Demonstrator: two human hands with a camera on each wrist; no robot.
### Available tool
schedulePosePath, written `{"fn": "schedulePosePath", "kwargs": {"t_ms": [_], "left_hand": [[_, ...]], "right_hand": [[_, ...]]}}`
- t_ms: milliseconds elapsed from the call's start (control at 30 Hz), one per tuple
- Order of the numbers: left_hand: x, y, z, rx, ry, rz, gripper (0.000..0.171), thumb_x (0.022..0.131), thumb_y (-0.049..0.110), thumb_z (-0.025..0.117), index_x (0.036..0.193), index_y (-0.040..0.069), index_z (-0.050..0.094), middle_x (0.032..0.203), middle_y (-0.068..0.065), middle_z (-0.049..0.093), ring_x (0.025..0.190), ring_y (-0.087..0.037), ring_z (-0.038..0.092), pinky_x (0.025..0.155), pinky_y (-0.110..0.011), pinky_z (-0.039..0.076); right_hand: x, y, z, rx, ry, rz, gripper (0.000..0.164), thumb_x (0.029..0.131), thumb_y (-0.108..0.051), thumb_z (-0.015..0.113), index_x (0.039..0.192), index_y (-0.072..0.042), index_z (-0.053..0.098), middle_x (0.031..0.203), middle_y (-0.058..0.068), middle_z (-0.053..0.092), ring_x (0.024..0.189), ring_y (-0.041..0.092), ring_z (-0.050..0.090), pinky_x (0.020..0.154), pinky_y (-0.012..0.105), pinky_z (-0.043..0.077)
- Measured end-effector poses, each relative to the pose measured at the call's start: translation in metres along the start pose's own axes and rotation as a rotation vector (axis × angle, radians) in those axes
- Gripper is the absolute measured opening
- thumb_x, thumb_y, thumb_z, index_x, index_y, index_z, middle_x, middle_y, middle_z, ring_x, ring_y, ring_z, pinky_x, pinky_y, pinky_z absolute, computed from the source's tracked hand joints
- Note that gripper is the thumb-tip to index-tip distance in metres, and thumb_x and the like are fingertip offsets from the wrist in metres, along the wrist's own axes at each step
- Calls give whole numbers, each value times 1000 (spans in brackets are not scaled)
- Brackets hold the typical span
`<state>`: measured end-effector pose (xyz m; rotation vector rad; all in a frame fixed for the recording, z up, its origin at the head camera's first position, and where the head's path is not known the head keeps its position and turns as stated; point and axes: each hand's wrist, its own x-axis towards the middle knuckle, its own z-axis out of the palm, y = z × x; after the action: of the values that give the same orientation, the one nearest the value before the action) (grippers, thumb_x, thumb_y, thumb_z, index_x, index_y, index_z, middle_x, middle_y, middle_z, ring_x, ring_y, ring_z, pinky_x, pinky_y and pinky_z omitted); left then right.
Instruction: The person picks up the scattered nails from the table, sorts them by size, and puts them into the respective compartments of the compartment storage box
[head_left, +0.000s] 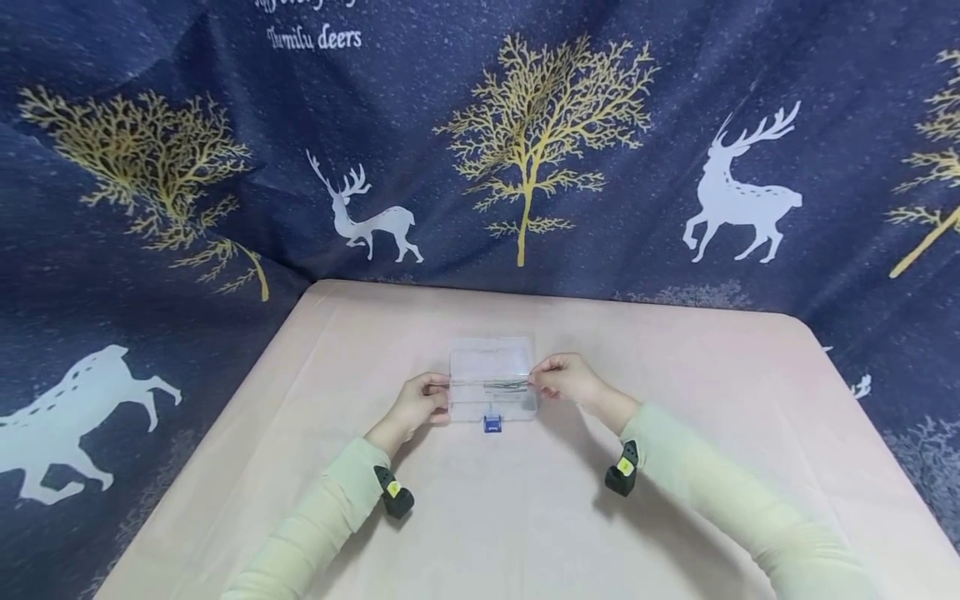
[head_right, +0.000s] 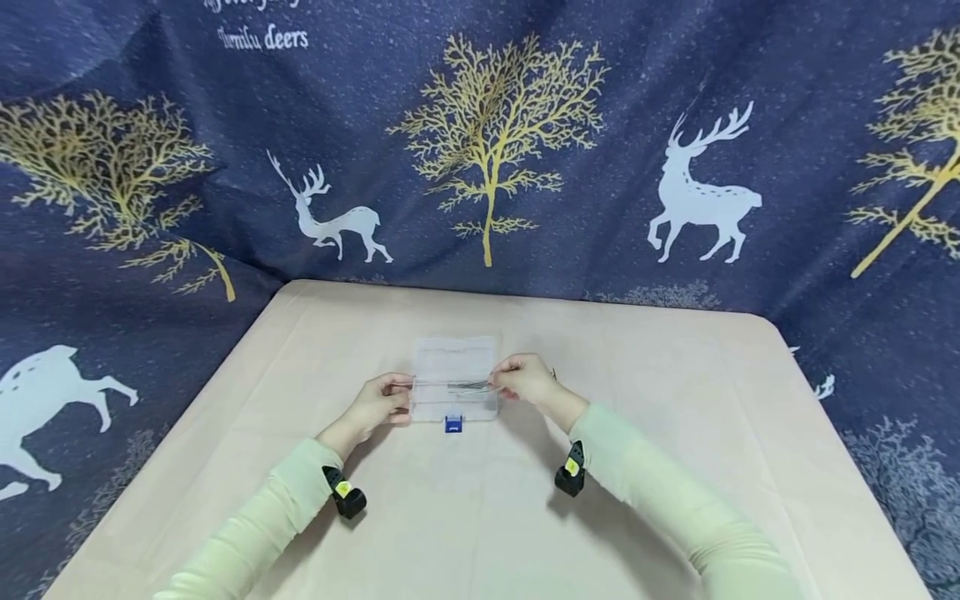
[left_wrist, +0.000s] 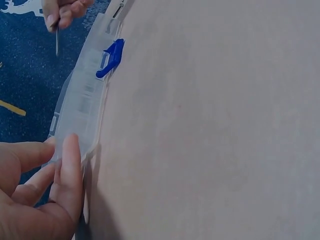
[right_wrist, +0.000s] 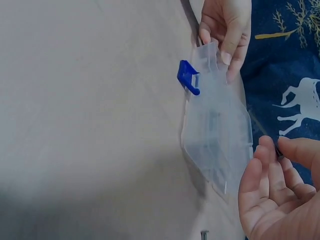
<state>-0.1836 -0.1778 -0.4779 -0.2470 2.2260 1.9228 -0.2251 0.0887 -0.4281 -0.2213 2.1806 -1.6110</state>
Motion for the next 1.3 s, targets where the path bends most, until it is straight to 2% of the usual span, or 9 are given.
{"fn": "schedulePosePath", "kwargs": {"t_ms": [167, 400, 567, 633, 700, 867, 1133, 1300], "left_hand": [[-1, 1, 2, -1, 13, -9, 36, 89, -7, 50, 125, -8, 52, 100, -16, 55, 76, -15, 57, 68, -31, 62], [-2, -4, 5, -13, 33, -5, 35, 88, -8, 50, 123, -8, 53, 97, -14, 56, 74, -14, 57, 66, -28, 62], [-1, -7, 5, -30, 33, -8, 33, 89, -7, 52, 122, -8, 53, 94, -11, 55, 73, -13, 55, 64, -27, 62], [-1, -6, 4, -35, 32, -10, 33, 89, -6, 52, 122, -8, 53, 95, -11, 55, 73, -13, 55, 64, -26, 61], [-1, -5, 3, -39, 29, -14, 34, 90, -6, 53, 123, -7, 53, 96, -11, 55, 74, -13, 55, 65, -26, 61], [-2, -3, 2, -28, 34, -10, 33, 90, -4, 53, 123, -7, 53, 96, -12, 55, 73, -12, 55, 63, -26, 61], [-2, -5, 3, -12, 32, 6, 32, 91, -3, 53, 123, -7, 53, 95, -13, 57, 71, -12, 55, 61, -26, 61], [-1, -6, 3, -5, 34, 4, 31, 91, -3, 53, 122, -7, 53, 92, -10, 56, 72, -12, 56, 60, -25, 61]], "right_hand": [[5, 2, 8, -7, 18, 23, 19, 87, -3, 62, 99, 11, 62, 74, 3, 66, 64, 14, 62, 63, 26, 59], [9, 12, 13, 5, 0, 35, 25, 88, -2, 56, 107, 15, 57, 87, 17, 70, 61, 11, 59, 60, 21, 56], [6, 12, 11, 18, -37, 26, 33, 89, -3, 52, 116, 17, 51, 93, 22, 69, 61, 10, 59, 61, 22, 57], [0, 5, 9, -15, -63, -10, 33, 89, -3, 51, 115, 17, 52, 94, 25, 68, 64, 13, 62, 64, 25, 58], [-2, 0, 6, -48, -79, -43, 32, 90, -4, 51, 113, 18, 53, 86, 21, 67, 65, 12, 62, 65, 26, 58], [-6, -4, -2, -131, -103, -89, 30, 90, -7, 54, 107, 18, 55, 76, 6, 63, 67, 10, 57, 67, 26, 57], [-18, -14, -28, -297, -96, -126, 25, 90, -10, 56, 103, 10, 61, 85, 14, 69, 66, 12, 60, 63, 36, 60], [-29, -13, -44, -373, -106, -186, 21, 86, -6, 58, 100, 10, 61, 84, 19, 68, 65, 16, 59, 56, 29, 57]]}}
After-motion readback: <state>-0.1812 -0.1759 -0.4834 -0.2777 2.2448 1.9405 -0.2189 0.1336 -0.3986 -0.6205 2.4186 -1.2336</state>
